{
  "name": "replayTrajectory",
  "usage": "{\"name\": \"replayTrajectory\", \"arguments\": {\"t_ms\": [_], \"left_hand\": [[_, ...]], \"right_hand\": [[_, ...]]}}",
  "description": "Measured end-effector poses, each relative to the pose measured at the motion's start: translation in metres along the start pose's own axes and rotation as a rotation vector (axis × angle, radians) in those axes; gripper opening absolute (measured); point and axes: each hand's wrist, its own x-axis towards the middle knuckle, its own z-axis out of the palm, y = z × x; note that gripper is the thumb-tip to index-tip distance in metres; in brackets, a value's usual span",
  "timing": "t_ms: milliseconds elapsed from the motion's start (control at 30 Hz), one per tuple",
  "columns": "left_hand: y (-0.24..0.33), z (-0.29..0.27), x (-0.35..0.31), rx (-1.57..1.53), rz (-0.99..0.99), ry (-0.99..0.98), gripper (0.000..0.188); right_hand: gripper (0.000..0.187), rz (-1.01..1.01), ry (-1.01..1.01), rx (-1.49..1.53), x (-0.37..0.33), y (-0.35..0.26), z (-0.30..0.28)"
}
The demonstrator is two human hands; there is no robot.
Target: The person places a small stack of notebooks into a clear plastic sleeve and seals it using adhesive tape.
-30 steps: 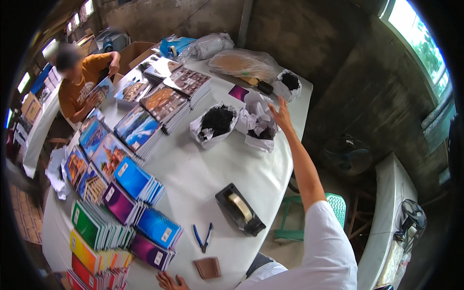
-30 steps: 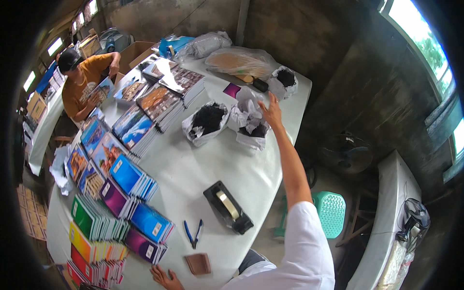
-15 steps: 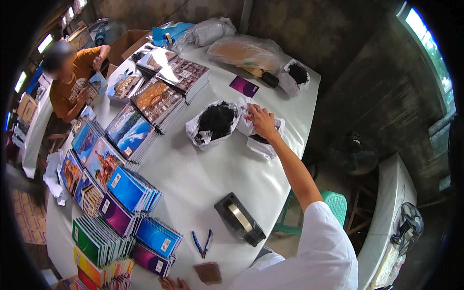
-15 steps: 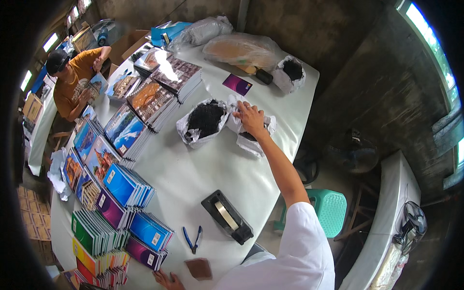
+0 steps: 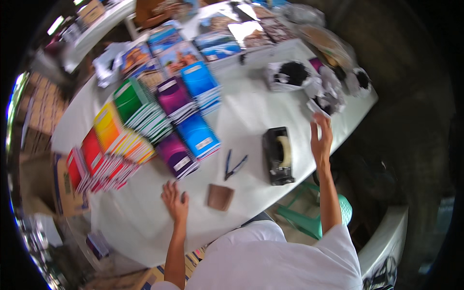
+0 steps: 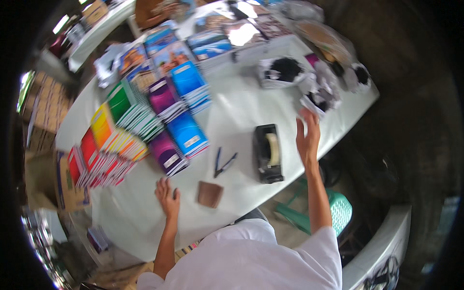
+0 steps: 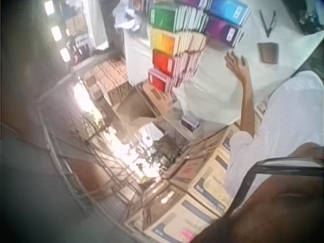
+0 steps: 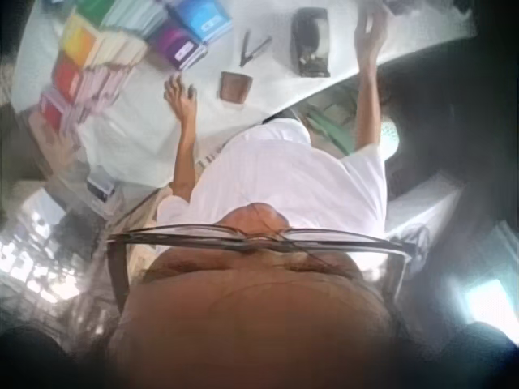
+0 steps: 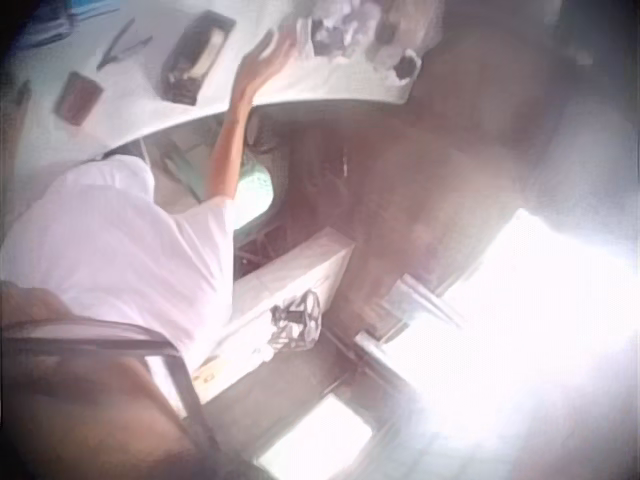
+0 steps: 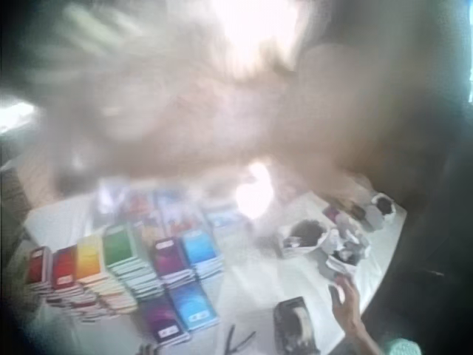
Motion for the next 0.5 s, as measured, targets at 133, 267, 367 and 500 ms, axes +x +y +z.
{"name": "replayTrajectory", "arguments": {"t_ms": [133, 267, 367, 500], "left_hand": [[-0.010, -0.007, -0.003, -0.210, -0.008, 0.052, 0.062], [-0.028, -0.047, -0.017, -0.246, -0.134, 0.118, 0.062], [-0.075, -0.079, -0.038, -0.116, -0.229, 0.154, 0.062], [-0.168, -0.116, -0.067, 0.129, -0.491, 0.254, 0.063]], "right_hand": [[0.040, -0.287, -0.381, 0.285, -0.122, -0.106, 0.037], [0.070, -0.498, -0.900, 0.082, -0.203, -0.189, 0.083], [0.054, -0.591, -0.857, 0.016, -0.228, -0.166, 0.117], [0.046, -0.575, -0.766, -0.089, -0.227, -0.127, 0.094]]}}
